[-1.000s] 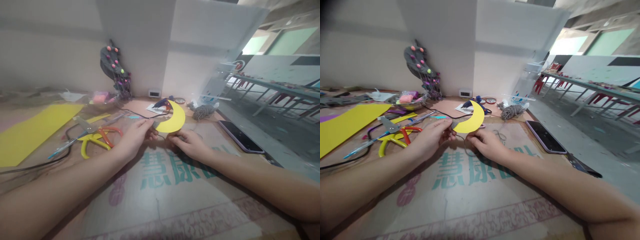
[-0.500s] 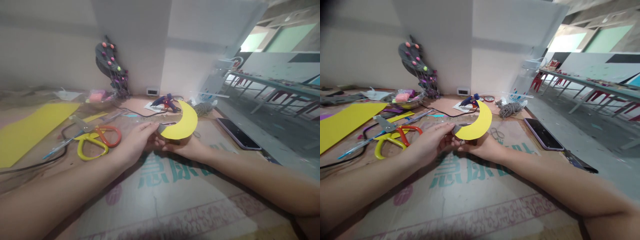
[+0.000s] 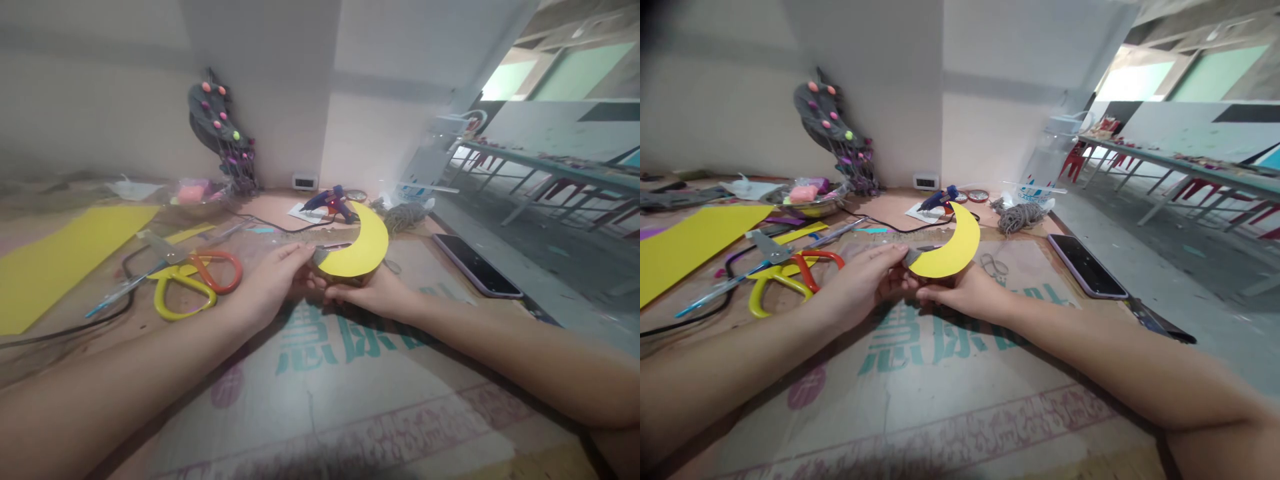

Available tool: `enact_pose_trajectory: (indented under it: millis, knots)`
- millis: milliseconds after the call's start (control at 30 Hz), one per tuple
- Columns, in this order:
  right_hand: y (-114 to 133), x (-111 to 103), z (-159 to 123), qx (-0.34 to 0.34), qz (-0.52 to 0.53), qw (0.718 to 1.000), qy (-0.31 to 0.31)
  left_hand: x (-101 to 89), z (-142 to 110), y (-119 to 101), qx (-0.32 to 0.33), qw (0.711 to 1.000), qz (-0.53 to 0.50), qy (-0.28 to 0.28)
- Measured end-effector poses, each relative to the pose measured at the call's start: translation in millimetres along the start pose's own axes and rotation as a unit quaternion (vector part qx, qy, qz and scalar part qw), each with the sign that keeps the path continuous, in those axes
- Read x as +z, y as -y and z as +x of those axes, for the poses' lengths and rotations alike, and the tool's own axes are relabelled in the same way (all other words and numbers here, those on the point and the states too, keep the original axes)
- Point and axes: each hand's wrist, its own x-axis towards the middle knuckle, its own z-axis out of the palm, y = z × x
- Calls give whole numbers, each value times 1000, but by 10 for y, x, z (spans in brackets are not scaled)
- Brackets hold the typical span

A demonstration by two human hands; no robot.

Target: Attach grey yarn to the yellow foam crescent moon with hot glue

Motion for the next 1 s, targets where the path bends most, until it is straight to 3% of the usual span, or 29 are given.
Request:
enact_pose_trajectory:
  millis: [167, 433, 733, 867, 1000]
  knots:
    - [-30, -1, -1, 2, -12, 1000, 24, 14, -3, -3, 6, 1000, -18, 24]
    - [-27, -18, -8, 8, -85, 996, 27, -20, 12, 6, 12, 1000, 7, -2]
    - [19, -19, -2, 30, -16, 999, 36, -16, 4, 1, 11, 1000, 1, 6]
    - [26, -19, 11, 15, -43, 999, 29, -8, 2, 6, 22, 1000, 0, 22]
    - [41, -1, 19, -49, -117, 992, 7, -21, 6, 13, 26, 999, -13, 14]
